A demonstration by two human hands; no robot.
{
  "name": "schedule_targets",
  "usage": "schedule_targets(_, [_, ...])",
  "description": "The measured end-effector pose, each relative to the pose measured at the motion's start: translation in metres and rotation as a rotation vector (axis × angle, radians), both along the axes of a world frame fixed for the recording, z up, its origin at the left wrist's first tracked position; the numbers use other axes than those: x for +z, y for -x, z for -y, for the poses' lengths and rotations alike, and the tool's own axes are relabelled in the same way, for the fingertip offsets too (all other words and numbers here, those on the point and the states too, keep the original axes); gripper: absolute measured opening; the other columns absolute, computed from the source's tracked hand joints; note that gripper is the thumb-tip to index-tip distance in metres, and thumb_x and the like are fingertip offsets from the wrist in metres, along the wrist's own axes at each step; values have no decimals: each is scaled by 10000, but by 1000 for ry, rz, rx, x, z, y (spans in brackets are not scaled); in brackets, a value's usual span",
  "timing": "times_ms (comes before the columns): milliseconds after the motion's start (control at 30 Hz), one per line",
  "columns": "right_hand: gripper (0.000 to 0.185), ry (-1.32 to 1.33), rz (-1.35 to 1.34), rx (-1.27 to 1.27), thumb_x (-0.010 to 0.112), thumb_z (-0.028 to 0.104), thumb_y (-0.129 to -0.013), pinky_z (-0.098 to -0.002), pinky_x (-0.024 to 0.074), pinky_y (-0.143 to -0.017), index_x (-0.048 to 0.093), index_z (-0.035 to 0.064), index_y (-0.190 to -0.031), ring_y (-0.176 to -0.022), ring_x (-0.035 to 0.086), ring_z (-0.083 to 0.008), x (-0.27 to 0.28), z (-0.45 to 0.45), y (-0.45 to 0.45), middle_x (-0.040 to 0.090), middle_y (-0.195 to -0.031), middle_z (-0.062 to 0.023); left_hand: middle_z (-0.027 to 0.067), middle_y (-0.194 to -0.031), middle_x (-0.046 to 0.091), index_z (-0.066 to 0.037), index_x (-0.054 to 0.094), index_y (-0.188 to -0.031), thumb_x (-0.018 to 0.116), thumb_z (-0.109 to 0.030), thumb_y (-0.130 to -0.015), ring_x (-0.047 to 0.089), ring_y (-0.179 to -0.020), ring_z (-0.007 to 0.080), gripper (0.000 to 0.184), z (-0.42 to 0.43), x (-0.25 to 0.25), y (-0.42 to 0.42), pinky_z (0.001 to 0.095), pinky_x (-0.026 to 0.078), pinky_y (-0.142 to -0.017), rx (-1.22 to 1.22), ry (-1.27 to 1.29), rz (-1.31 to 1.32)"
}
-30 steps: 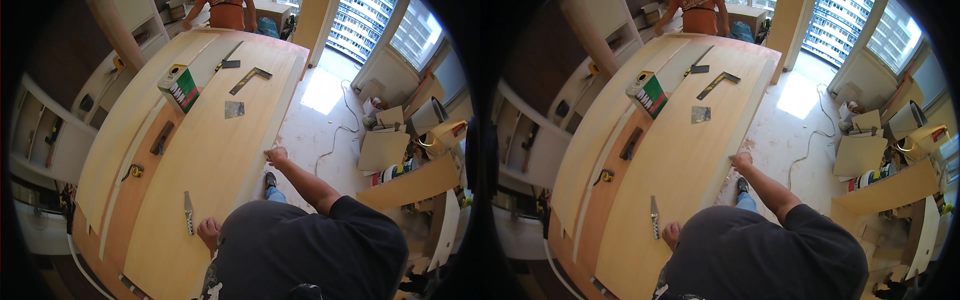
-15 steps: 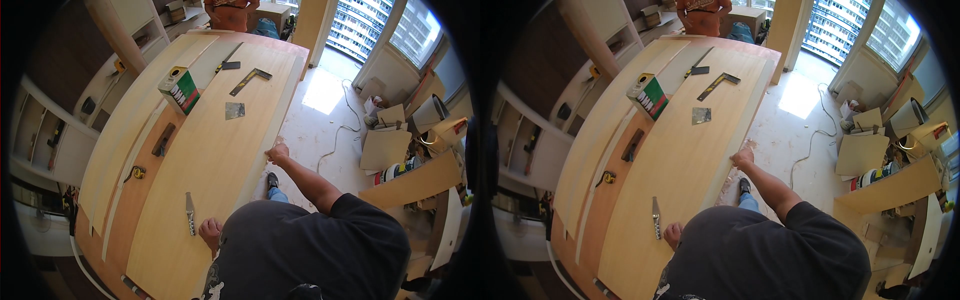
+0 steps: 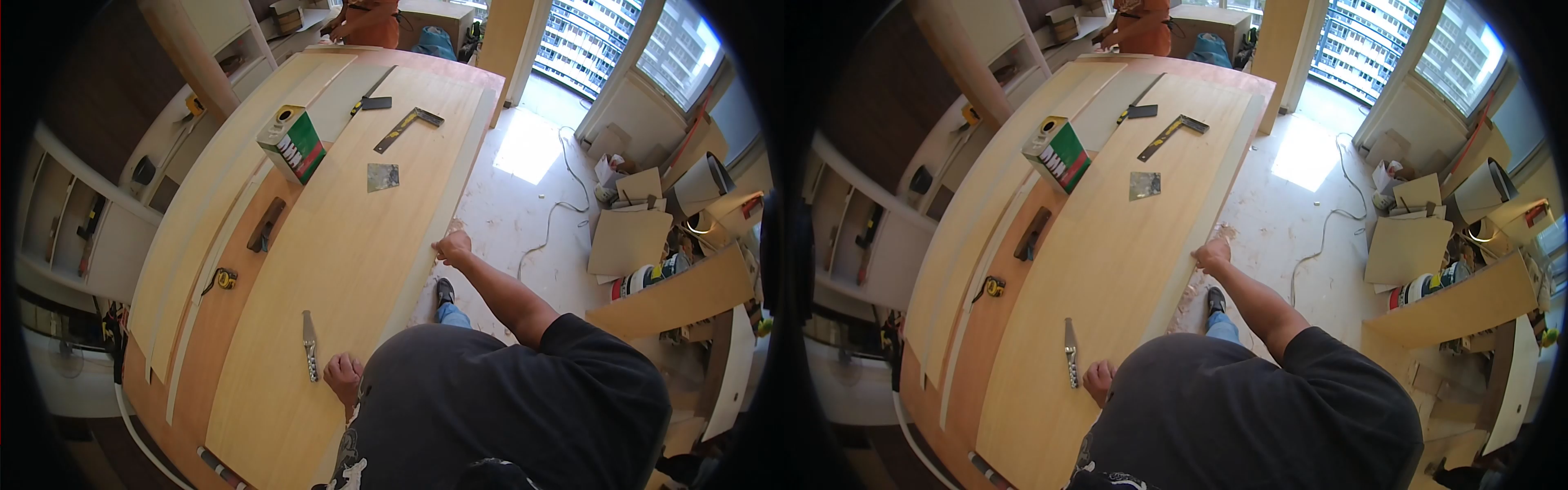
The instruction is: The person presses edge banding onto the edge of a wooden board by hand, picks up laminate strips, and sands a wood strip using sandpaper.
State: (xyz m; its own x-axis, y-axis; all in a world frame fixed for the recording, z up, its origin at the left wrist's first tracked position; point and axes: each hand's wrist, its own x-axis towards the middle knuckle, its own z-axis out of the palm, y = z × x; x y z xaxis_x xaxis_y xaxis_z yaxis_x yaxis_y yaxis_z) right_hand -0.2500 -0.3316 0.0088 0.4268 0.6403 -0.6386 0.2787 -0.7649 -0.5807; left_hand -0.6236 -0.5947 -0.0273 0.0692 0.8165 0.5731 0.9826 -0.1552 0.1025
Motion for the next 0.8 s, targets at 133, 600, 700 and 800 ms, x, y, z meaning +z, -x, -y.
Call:
schedule_targets(133, [242, 6, -10, -22, 841, 172, -810, -323, 577, -473, 698, -7, -730, -551, 687, -179, -4, -2, 0, 708, -694, -85, 75, -1038, 600, -114, 648, -1057, 722, -165, -786, 590, -960, 295, 285, 0, -4, 0, 436, 481, -814, 10, 13, 27])
schedule_targets(600, [214, 25, -63, -63, 837, 155, -807, -320, 576, -468, 705, -11, -779, -563, 692, -187, -4, 2, 0, 713, -713, -98, 76, -1059, 601, -119, 650, -1062, 718, -190, -793, 581, -983, 306, 287, 3, -5, 0, 451, 471, -832, 30, 74, 46])
schedule_targets(700, [308, 18, -58, -31, 815, 302, -830, -298, 575, -496, 730, 18, -749, -553, 703, -181, -25, -1, -5, 730, -685, -64, 80, -1071, 603, -117, 652, -1068, 719, -196, -792, 579, -993, 312, 295, 3, -6, -1, 456, 467, -842, 38, 87, 66])
schedule_targets(800, [299, 18, -97, -36, 815, 306, -831, -299, 573, -496, 733, 27, -763, -546, 701, -179, -37, -4, -7, 729, -680, -59, 83, -1079, 604, -113, 650, -1075, 719, -196, -792, 577, -1002, 315, 303, 3, -5, -2, 462, 463, -853, 41, 91, 85])
